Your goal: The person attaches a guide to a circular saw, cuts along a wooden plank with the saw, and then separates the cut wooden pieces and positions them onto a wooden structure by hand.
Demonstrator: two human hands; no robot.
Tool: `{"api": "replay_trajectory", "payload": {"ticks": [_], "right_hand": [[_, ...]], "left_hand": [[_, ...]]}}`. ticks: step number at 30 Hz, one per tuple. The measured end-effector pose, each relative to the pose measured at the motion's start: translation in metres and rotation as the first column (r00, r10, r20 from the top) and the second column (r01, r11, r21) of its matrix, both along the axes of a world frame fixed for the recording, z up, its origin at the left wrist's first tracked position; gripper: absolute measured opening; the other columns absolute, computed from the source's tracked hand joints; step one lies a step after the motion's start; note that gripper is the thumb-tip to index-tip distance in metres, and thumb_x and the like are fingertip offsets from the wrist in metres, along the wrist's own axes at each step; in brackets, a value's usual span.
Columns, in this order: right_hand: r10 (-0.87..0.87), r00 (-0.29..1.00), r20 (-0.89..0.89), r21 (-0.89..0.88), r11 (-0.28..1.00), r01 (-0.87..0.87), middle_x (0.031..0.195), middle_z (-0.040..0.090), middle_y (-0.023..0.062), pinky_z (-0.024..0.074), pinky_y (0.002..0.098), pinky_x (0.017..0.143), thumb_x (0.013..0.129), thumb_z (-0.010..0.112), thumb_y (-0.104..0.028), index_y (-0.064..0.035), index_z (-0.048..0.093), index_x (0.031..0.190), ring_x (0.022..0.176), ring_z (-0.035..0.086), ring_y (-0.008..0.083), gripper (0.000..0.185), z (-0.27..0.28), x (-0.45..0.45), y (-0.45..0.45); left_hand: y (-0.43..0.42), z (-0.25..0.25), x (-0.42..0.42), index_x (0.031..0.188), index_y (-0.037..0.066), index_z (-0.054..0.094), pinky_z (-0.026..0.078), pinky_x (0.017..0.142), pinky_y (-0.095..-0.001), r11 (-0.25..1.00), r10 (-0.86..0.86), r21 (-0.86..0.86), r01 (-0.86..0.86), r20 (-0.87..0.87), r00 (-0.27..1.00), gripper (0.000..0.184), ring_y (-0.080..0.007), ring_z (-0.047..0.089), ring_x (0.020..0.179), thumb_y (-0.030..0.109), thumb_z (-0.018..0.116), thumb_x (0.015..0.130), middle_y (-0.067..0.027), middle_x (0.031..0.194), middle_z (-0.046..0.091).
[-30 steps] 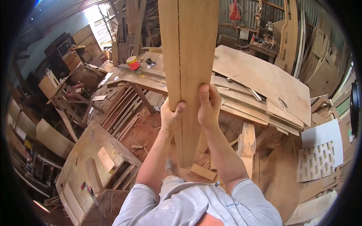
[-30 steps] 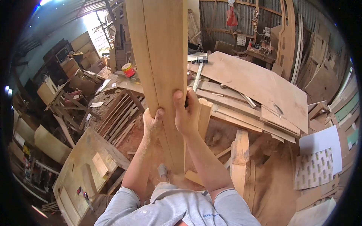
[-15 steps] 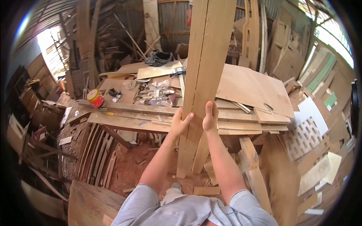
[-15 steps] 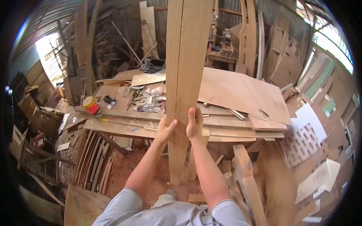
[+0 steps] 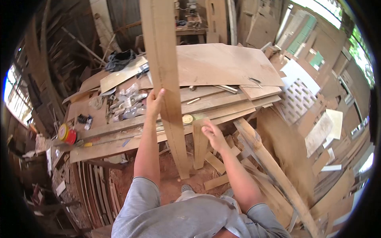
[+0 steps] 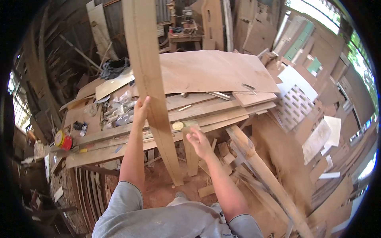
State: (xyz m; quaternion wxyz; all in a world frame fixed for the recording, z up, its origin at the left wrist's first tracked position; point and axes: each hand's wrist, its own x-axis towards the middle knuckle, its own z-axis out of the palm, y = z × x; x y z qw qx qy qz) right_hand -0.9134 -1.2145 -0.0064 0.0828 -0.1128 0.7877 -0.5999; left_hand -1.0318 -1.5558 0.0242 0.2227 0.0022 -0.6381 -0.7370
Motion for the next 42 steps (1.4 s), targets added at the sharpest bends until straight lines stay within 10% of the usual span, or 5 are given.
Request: {"api": "replay_trajectory", "payload": {"ticks": [16,19,23,30,42], "right_hand": [[-0.086,0.988,0.126,-0.061,0.994,0.094,0.122,0.081,0.0149,0.0592,0.0367,0.101,0.107,0.074,-0.034,-0.0017,0.071,0.136,0.111,0.077,0.023,0.044,-0.041,0.113,0.204],[-0.232,0.959,0.161,-0.103,0.963,0.25,0.12,0.081,0.0138,0.0587,0.0369,0.099,0.106,0.074,-0.038,-0.0038,0.073,0.134,0.111,0.077,0.0224,0.044,-0.067,0.158,0.291],[-0.468,0.878,0.101,-0.043,0.879,0.474,0.107,0.081,0.0148,0.0577,0.0402,0.091,0.104,0.073,-0.041,-0.0052,0.078,0.119,0.101,0.077,0.0286,0.039,-0.109,0.23,0.406],[-0.85,0.509,0.138,0.114,0.524,0.844,0.115,0.08,0.0183,0.0584,0.0436,0.096,0.105,0.07,-0.043,-0.0042,0.077,0.125,0.107,0.076,0.0315,0.044,-0.111,0.391,0.579],[-0.896,-0.189,0.402,-0.029,-0.219,0.975,0.112,0.079,0.0108,0.0595,0.0318,0.09,0.109,0.071,-0.026,0.0047,0.074,0.128,0.099,0.074,0.0155,0.037,-0.161,0.648,0.661]], "left_hand": [[0.221,-0.019,0.09,0.144,-0.008,0.056,0.044,0.117,-0.055,0.207,0.485,-0.583,-0.785,-0.636,0.6,0.061,-0.0464,0.054,0.138,0.016,0.083,0.096,-0.0303,0.14,0.062],[0.333,-0.095,0.121,0.136,-0.002,0.065,0.053,0.106,-0.0461,0.648,-0.071,-0.762,0.004,-0.055,0.996,0.048,-0.0334,0.065,0.123,0.013,0.084,0.094,-0.0225,0.133,0.067],[0.505,-0.174,0.187,0.124,-0.001,0.071,0.061,0.09,-0.0378,0.098,-0.553,-0.519,0.849,0.681,0.48,0.049,-0.0219,0.075,0.105,0.028,0.092,0.09,-0.0157,0.112,0.078],[0.788,-0.164,0.303,0.134,0.004,0.071,0.057,0.103,-0.0455,-0.667,-0.557,-0.523,0.53,0.823,0.11,0.06,-0.0383,0.075,0.117,0.046,0.086,0.094,-0.0213,0.125,0.078],[1.073,-0.148,0.459,0.14,0.009,0.069,0.055,0.104,-0.0535,-0.857,-0.513,-0.515,0.031,0.845,-0.149,0.063,-0.0431,0.07,0.124,0.056,0.074,0.098,-0.0239,0.133,0.074]]}}
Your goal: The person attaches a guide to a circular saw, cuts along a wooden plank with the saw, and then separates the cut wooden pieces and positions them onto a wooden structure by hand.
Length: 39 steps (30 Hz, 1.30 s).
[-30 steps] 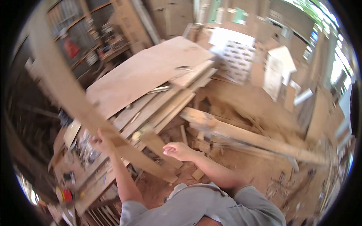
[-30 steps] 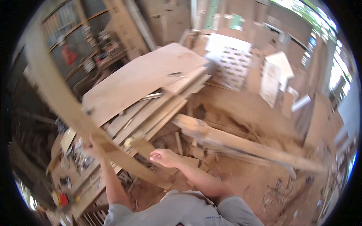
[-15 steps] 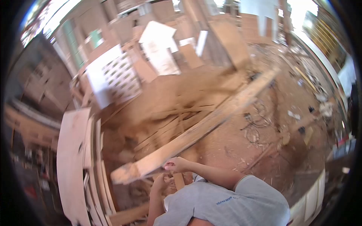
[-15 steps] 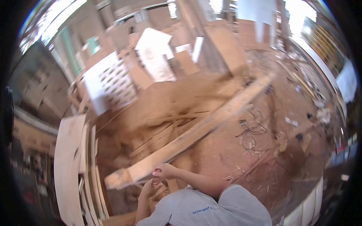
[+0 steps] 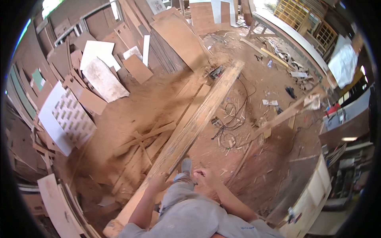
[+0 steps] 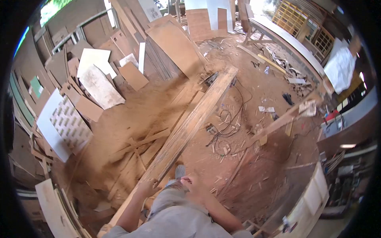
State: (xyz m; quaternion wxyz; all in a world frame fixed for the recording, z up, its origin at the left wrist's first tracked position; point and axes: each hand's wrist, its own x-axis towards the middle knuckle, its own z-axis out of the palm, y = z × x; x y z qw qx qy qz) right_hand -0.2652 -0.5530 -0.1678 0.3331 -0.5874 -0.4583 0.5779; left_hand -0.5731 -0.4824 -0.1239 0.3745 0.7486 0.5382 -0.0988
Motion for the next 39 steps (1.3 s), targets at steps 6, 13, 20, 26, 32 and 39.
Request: {"api": "replay_trajectory", "payload": {"ticks": [6,13,20,26,32,39], "right_hand": [[-0.056,0.987,0.152,-0.114,0.991,0.074,0.112,0.08,0.0111,0.0605,0.0321,0.088,0.108,0.071,-0.024,0.0046,0.074,0.128,0.1,0.076,0.0166,0.035,0.006,0.114,0.084],[-0.316,0.948,0.043,-0.083,0.944,0.319,0.112,0.08,0.0111,0.0585,0.0311,0.091,0.106,0.074,-0.023,0.005,0.073,0.132,0.102,0.074,0.0154,0.038,0.054,0.236,0.194],[-0.453,0.884,-0.117,-0.072,0.891,0.448,0.115,0.078,0.009,0.0581,0.0309,0.098,0.109,0.069,-0.018,0.0062,0.071,0.132,0.108,0.074,0.0154,0.033,0.022,0.407,0.283],[-0.252,0.967,0.042,0.04,0.967,0.25,0.115,0.08,0.0106,0.0588,0.0311,0.095,0.108,0.072,-0.022,0.0054,0.072,0.132,0.103,0.074,0.0151,0.037,0.043,0.584,0.404],[-0.138,0.983,0.12,0.146,0.982,0.12,0.111,0.081,0.0144,0.0609,0.0336,0.088,0.104,0.076,-0.029,0.0004,0.075,0.129,0.096,0.077,0.0176,0.038,0.101,0.687,0.55],[0.051,0.988,0.147,0.073,0.995,-0.062,0.106,0.081,0.0124,0.0604,0.0325,0.087,0.103,0.076,-0.031,-0.0013,0.076,0.126,0.093,0.075,0.0164,0.038,0.054,0.76,0.679]], "left_hand": [[0.13,-0.015,0.115,0.135,0.006,0.072,0.055,0.105,-0.0533,0.997,0.074,-0.018,-0.072,0.15,0.986,0.056,-0.0442,0.069,0.124,0.046,0.077,0.097,-0.0266,0.132,0.073],[0.272,-0.002,0.242,0.14,0.004,0.069,0.054,0.107,-0.052,0.995,-0.098,0.052,0.089,0.213,0.972,0.061,-0.0427,0.07,0.126,0.047,0.076,0.098,-0.0252,0.133,0.074],[0.406,-0.014,0.414,0.14,0.005,0.069,0.055,0.108,-0.0509,0.982,-0.187,0.031,0.185,0.101,0.977,0.062,-0.0421,0.069,0.128,0.049,0.076,0.097,-0.0239,0.134,0.074],[0.489,-0.019,0.597,0.13,0.003,0.073,0.057,0.102,-0.0528,0.98,-0.083,0.191,0.06,0.115,0.99,0.055,-0.0438,0.072,0.119,0.047,0.076,0.096,-0.0251,0.124,0.076],[0.56,0.029,0.729,0.127,0.003,0.074,0.057,0.1,-0.0542,0.98,0.06,0.168,-0.104,0.248,0.967,0.053,-0.0451,0.072,0.118,0.046,0.077,0.095,-0.0255,0.122,0.076],[0.663,-0.014,0.811,0.123,0.005,0.075,0.053,0.107,-0.05,0.816,0.295,0.39,-0.427,0.355,0.887,0.043,-0.0423,0.065,0.125,0.036,0.08,0.094,-0.022,0.129,0.071]]}}
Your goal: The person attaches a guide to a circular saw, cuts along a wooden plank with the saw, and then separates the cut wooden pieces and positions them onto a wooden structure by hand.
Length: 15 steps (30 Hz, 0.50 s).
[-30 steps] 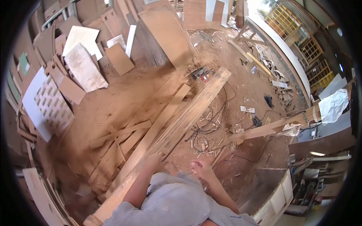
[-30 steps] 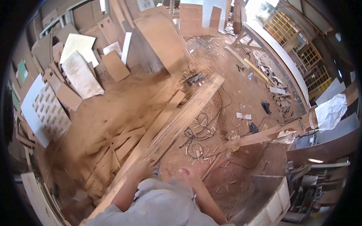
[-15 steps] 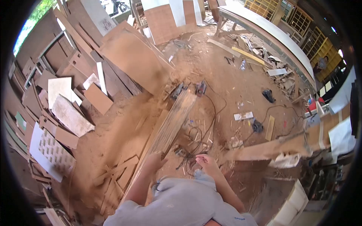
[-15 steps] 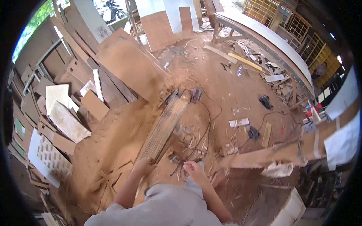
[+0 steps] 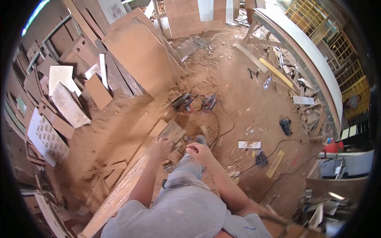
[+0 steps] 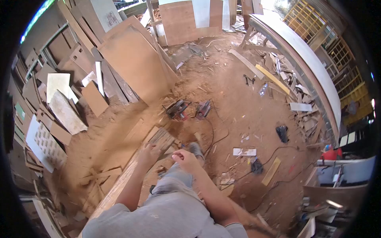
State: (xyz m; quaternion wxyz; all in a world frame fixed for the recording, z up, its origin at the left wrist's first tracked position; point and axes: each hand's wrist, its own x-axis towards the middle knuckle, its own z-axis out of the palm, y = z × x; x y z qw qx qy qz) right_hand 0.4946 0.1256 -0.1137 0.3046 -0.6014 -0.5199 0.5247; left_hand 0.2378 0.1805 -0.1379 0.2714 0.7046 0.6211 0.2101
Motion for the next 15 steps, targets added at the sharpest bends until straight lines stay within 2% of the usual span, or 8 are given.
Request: {"api": "replay_trajectory", "payload": {"ticks": [3,4,7,8,11,13,15], "right_hand": [[0.143,0.987,0.076,-0.029,0.99,-0.142,0.103,0.08,0.0085,0.0591,0.0314,0.085,0.103,0.077,-0.026,-0.0001,0.076,0.126,0.093,0.073,0.014,0.034,-0.014,0.04,0.06],[0.19,0.981,0.039,-0.075,0.979,-0.187,0.103,0.081,0.0092,0.0595,0.0319,0.086,0.103,0.077,-0.027,-0.0008,0.076,0.126,0.093,0.074,0.0146,0.035,-0.014,0.055,0.08],[0.301,0.949,0.096,-0.242,0.932,-0.271,0.105,0.081,0.0102,0.0599,0.0331,0.088,0.104,0.077,-0.027,-0.0017,0.076,0.126,0.095,0.075,0.0159,0.034,-0.011,0.082,0.145],[0.354,0.927,0.126,-0.26,0.913,-0.313,0.107,0.082,0.0111,0.0601,0.0337,0.089,0.104,0.077,-0.027,-0.0018,0.077,0.125,0.096,0.076,0.0171,0.033,-0.004,0.087,0.171],[0.462,0.876,0.139,-0.25,0.872,-0.421,0.107,0.082,0.0119,0.0605,0.0339,0.089,0.104,0.077,-0.026,-0.0015,0.077,0.125,0.096,0.076,0.018,0.032,-0.013,0.084,0.24],[0.54,0.832,0.127,-0.243,0.83,-0.502,0.107,0.082,0.0117,0.0606,0.0342,0.088,0.105,0.076,-0.027,-0.0017,0.077,0.125,0.096,0.077,0.0182,0.032,-0.029,0.07,0.281],[0.601,0.793,0.104,-0.253,0.787,-0.563,0.107,0.082,0.0114,0.0606,0.0342,0.088,0.105,0.076,-0.027,-0.0017,0.077,0.124,0.096,0.076,0.018,0.032,-0.039,0.043,0.32]], "left_hand": [[0.056,-0.021,0.039,0.122,0.004,0.073,0.051,0.11,-0.0481,0.986,0.155,0.051,-0.158,0.05,0.987,0.043,-0.0405,0.062,0.127,0.035,0.08,0.093,-0.0204,0.133,0.068],[0.072,-0.036,0.05,0.111,0.001,0.074,0.052,0.105,-0.0474,0.964,0.195,0.159,-0.211,0.109,0.975,0.039,-0.0403,0.064,0.12,0.036,0.08,0.094,-0.0206,0.123,0.072],[0.124,-0.004,0.068,0.096,0.001,0.072,0.053,0.098,-0.0466,0.883,0.433,-0.207,-0.422,0.009,0.901,0.037,-0.0389,0.066,0.115,0.037,0.08,0.094,-0.0206,0.111,0.073],[0.138,-0.015,0.072,0.081,0.002,0.07,0.055,0.085,-0.0492,0.822,0.545,-0.202,-0.533,0.007,0.838,0.045,-0.039,0.072,0.1,0.044,0.079,0.094,-0.0196,0.094,0.075],[0.17,-0.048,0.066,0.08,0.005,0.075,0.058,0.079,-0.0525,0.714,0.599,-0.342,-0.611,-0.154,0.786,0.049,-0.0406,0.075,0.087,0.053,0.076,0.092,-0.0185,0.086,0.077],[0.173,-0.08,0.069,0.08,0.008,0.077,0.059,0.079,-0.0538,0.648,0.653,-0.345,-0.679,-0.206,0.729,0.049,-0.0413,0.076,0.085,0.056,0.073,0.091,-0.0177,0.083,0.077],[0.17,-0.085,0.067,0.082,0.011,0.08,0.061,0.08,-0.0543,0.575,0.688,-0.374,-0.727,-0.259,0.678,0.048,-0.0413,0.077,0.086,0.057,0.072,0.092,-0.0173,0.083,0.078]]}}
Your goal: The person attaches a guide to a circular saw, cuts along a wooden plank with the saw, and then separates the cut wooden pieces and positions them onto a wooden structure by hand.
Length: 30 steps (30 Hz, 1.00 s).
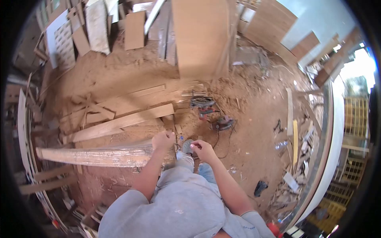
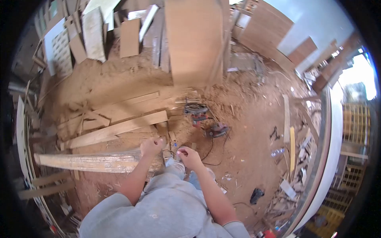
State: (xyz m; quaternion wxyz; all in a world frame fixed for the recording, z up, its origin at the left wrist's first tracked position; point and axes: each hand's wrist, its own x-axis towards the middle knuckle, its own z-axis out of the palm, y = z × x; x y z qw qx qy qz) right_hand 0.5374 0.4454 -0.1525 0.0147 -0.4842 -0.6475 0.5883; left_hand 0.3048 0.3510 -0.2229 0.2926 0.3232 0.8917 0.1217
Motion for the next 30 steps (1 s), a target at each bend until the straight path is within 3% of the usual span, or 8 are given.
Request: {"api": "replay_trajectory", "payload": {"ticks": [5,8,13,19,21,26,29,30], "right_hand": [[0.154,0.986,0.057,-0.172,0.975,-0.142,0.1,0.083,0.016,0.062,0.0377,0.089,0.099,0.08,-0.032,-0.0008,0.079,0.117,0.094,0.08,0.0261,0.036,-0.078,-0.059,0.081],[0.337,0.929,0.153,-0.115,0.94,-0.322,0.109,0.082,0.0178,0.0613,0.0402,0.091,0.097,0.081,-0.037,0.0006,0.074,0.13,0.102,0.08,0.0296,0.051,-0.166,-0.093,0.122],[0.621,0.597,0.508,-0.098,0.73,-0.676,0.131,0.075,0.0209,0.0558,0.049,0.107,0.091,0.083,-0.042,-0.0122,0.056,0.154,0.124,0.071,0.041,0.075,-0.358,-0.183,0.163],[0.723,0.325,0.61,0.102,0.335,-0.937,0.169,0.041,0.025,0.0315,0.0579,0.13,0.086,0.088,-0.039,-0.0165,0.03,0.172,0.158,0.039,0.0438,0.107,-0.573,-0.261,0.159],[0.633,0.462,0.621,0.441,0.204,-0.874,0.17,0.041,0.0254,0.0273,0.0576,0.132,0.084,0.089,-0.039,-0.0182,0.016,0.177,0.159,0.037,0.0444,0.12,-0.648,-0.265,0.148],[0.584,0.307,0.752,0.327,0.074,-0.942,0.161,0.046,0.026,0.029,0.0563,0.13,0.089,0.08,-0.032,-0.0154,0.014,0.178,0.154,0.041,0.0438,0.112,-0.738,-0.288,0.138],[0.671,-0.001,0.741,0.05,-0.057,-0.997,0.154,0.051,0.0264,0.0335,0.0549,0.128,0.085,0.085,-0.035,-0.0132,0.014,0.178,0.149,0.046,0.0422,0.119,-0.643,-0.309,0.157],[0.693,0.022,0.72,0.082,-0.054,-0.995,0.156,0.05,0.027,0.0336,0.0541,0.128,0.079,0.088,-0.039,-0.0112,0.013,0.177,0.149,0.047,0.0417,0.126,-0.627,-0.3,0.158]], "left_hand": [[0.03,0.039,-0.001,0.092,0.011,0.081,0.061,0.084,-0.0533,0.983,0.125,-0.143,-0.119,0.035,0.992,0.042,-0.0399,0.078,0.094,0.052,0.071,0.094,-0.0176,0.095,0.08],[0.026,0.026,0.004,0.091,0.011,0.079,0.061,0.081,-0.0533,0.982,0.15,-0.121,-0.147,0.012,0.989,0.037,-0.0397,0.076,0.089,0.048,0.075,0.093,-0.016,0.093,0.079],[0.036,0.012,-0.005,0.078,0.012,0.07,0.057,0.066,-0.0479,0.978,0.181,0.117,-0.171,-0.075,0.981,0.023,-0.0353,0.07,0.072,0.031,0.083,0.085,-0.0105,0.079,0.07],[0.038,-0.004,-0.023,0.068,0.013,0.064,0.046,0.052,-0.037,0.991,0.118,0.069,-0.115,-0.038,0.992,0.021,-0.0242,0.061,0.056,0.02,0.082,0.075,-0.0025,0.068,0.062],[0.042,-0.007,-0.027,0.069,0.011,0.066,0.046,0.052,-0.0378,0.992,0.124,0.037,-0.123,-0.022,0.992,0.019,-0.0248,0.061,0.056,0.019,0.083,0.071,-0.0049,0.068,0.063],[0.054,-0.011,-0.034,0.063,0.009,0.065,0.047,0.053,-0.0387,0.975,0.206,0.091,-0.202,-0.035,0.978,0.013,-0.0259,0.058,0.053,0.011,0.078,0.062,-0.0086,0.065,0.063],[0.038,-0.011,-0.032,0.068,0.012,0.066,0.044,0.051,-0.0362,0.987,0.156,0.033,-0.156,0.014,0.988,0.017,-0.023,0.059,0.054,0.018,0.081,0.071,-0.0043,0.068,0.063],[0.034,-0.006,-0.027,0.068,0.014,0.064,0.042,0.05,-0.0339,0.989,0.146,0.014,-0.146,0.037,0.989,0.019,-0.0204,0.059,0.054,0.02,0.082,0.073,-0.0019,0.069,0.063]]}}
